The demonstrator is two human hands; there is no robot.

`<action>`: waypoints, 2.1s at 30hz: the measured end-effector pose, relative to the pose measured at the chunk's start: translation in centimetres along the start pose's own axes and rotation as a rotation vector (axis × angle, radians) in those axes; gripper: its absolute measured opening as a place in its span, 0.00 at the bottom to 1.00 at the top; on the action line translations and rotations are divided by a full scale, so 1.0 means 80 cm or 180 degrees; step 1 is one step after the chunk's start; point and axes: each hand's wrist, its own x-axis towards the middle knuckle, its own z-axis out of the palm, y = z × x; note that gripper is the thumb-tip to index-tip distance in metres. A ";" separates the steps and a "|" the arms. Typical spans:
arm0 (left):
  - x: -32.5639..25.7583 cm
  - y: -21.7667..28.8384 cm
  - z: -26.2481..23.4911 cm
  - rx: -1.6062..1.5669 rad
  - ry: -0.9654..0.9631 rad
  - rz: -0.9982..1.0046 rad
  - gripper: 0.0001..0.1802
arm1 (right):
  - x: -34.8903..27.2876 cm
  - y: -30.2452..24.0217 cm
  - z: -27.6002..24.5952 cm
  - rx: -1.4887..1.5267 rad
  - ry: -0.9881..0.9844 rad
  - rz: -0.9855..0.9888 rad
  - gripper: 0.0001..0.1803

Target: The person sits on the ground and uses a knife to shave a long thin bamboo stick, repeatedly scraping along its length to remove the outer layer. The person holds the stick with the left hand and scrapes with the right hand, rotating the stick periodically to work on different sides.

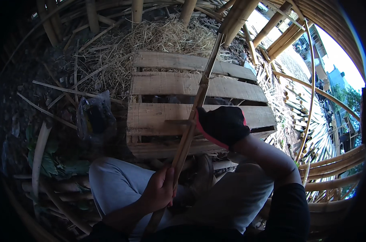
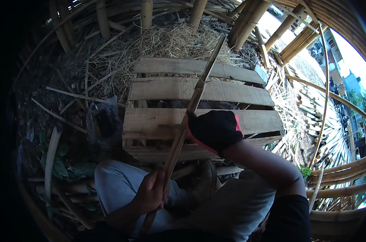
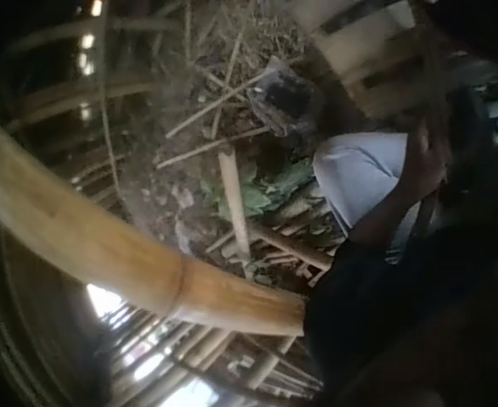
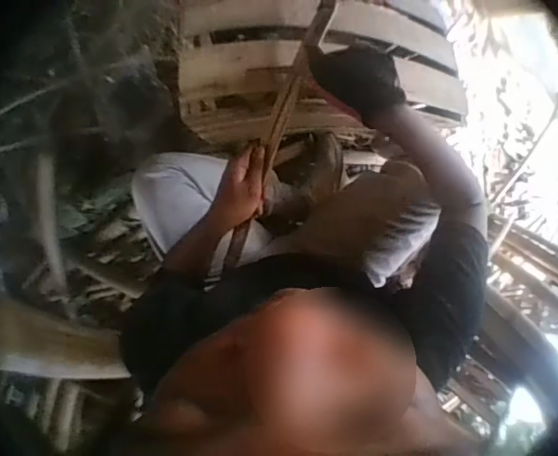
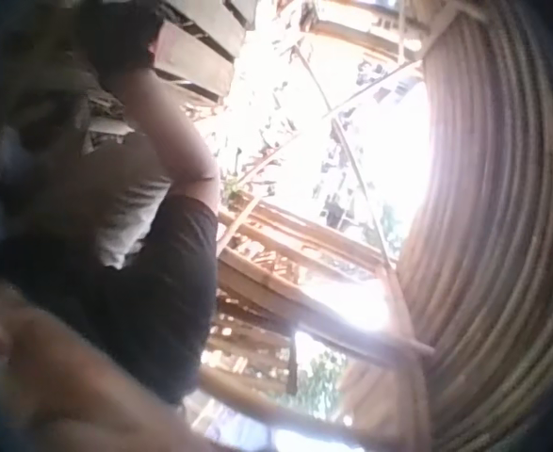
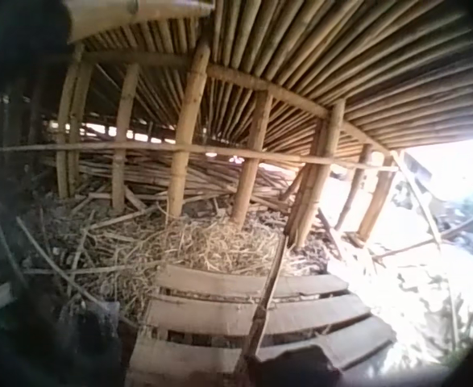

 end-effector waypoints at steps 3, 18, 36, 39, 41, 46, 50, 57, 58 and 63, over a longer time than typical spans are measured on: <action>-0.001 0.000 -0.002 -0.0017 -0.0034 0.0008 0.19 | 0.002 0.003 0.004 0.0714 -0.0435 0.0334 0.27; -0.003 0.003 -0.005 -0.0114 -0.0080 -0.0018 0.20 | 0.044 0.077 0.008 0.0704 -0.0339 0.1351 0.40; 0.021 -0.001 -0.029 -0.2144 -0.1121 -0.0819 0.17 | -0.027 0.008 0.004 0.0832 0.0174 -0.0624 0.22; 0.022 -0.001 -0.028 -0.2111 -0.1131 -0.0789 0.17 | -0.036 -0.012 -0.002 0.0976 0.0149 -0.0695 0.18; 0.021 0.002 -0.026 -0.2109 -0.1109 -0.0750 0.14 | -0.042 -0.033 -0.018 0.0869 -0.0168 -0.0501 0.19; 0.018 0.000 -0.025 -0.2223 -0.1118 -0.0787 0.15 | -0.035 -0.027 -0.005 0.0849 0.0146 -0.0902 0.12; 0.023 0.002 -0.027 -0.2344 -0.1125 -0.0908 0.15 | -0.023 -0.009 0.010 0.0709 0.0422 -0.1374 0.10; 0.033 0.002 -0.030 -0.2638 -0.1245 -0.0855 0.17 | -0.002 0.001 0.017 0.0710 0.0909 -0.1559 0.06; 0.035 0.001 -0.029 -0.2735 -0.1264 -0.0842 0.16 | 0.000 0.004 0.020 0.0557 0.0719 -0.1174 0.08; 0.017 0.015 -0.013 -0.2364 -0.1259 -0.0992 0.12 | 0.035 0.122 0.050 -0.0246 0.0275 0.0046 0.23</action>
